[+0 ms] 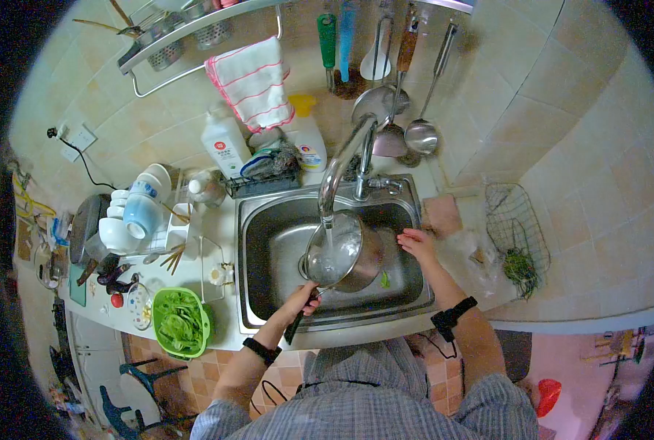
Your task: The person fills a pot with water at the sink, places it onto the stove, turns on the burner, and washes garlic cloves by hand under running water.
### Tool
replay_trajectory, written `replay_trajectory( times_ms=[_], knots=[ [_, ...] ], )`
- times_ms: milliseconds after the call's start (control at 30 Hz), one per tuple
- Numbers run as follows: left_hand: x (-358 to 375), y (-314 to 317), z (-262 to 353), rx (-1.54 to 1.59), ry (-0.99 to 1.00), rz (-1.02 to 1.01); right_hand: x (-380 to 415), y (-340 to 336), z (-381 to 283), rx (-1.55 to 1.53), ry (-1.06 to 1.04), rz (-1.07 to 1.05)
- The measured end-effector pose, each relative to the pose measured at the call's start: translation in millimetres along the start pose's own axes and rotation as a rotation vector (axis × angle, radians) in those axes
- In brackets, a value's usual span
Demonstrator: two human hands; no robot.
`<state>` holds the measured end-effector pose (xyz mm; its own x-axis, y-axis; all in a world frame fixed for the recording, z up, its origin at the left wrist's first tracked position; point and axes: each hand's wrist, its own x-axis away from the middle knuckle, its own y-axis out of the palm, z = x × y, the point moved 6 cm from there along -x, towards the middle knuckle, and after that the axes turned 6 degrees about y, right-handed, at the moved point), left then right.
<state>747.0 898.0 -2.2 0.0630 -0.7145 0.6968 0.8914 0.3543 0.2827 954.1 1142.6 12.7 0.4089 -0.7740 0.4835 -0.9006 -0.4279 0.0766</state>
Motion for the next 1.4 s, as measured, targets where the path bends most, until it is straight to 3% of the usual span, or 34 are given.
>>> replay_trajectory(
  times_ms=[200, 500, 600, 667, 767, 867, 967, 1300, 1400],
  knots=[
    [-30.8, 11.3, 10.1, -0.110, 0.254, 0.029, 18.3, -23.4, -1.0, 0.030, 0.026, 0.075],
    [-45.6, 2.4, 54.1, -0.428, 0.808, 0.402, 39.5, -43.4, -1.2, 0.002, 0.053, 0.075],
    [-48.1, 0.6, 53.8, -0.315, 0.703, 0.273, 35.3, -45.2, -2.3, 0.076, 0.051, 0.106],
    [-37.3, -4.0, 54.7, -0.303, 0.622, 0.245, 28.4, -34.6, -11.0, 0.061, -0.064, 0.062],
    [-26.8, -25.1, 42.0, -0.349, 0.508, 0.220, 18.6, -9.7, -19.6, -0.003, 0.057, 0.028],
    [-4.8, -49.4, 34.7, -0.844, 0.453, 0.421, 10.0, 21.5, -12.3, 0.033, 0.142, -0.126],
    [45.7, -49.1, 58.4, -1.084, 0.465, 0.533, 2.2, 50.0, 2.9, 0.134, 0.138, -0.183],
    [130.4, -73.1, 71.6, -1.700, 0.463, 0.833, -53.5, 139.4, 81.2, 0.189, 0.318, -0.393],
    [158.6, -74.7, 81.4, -1.716, 0.676, 1.000, -63.9, 163.7, 93.4, 0.187, 0.280, -0.405]
  ],
)
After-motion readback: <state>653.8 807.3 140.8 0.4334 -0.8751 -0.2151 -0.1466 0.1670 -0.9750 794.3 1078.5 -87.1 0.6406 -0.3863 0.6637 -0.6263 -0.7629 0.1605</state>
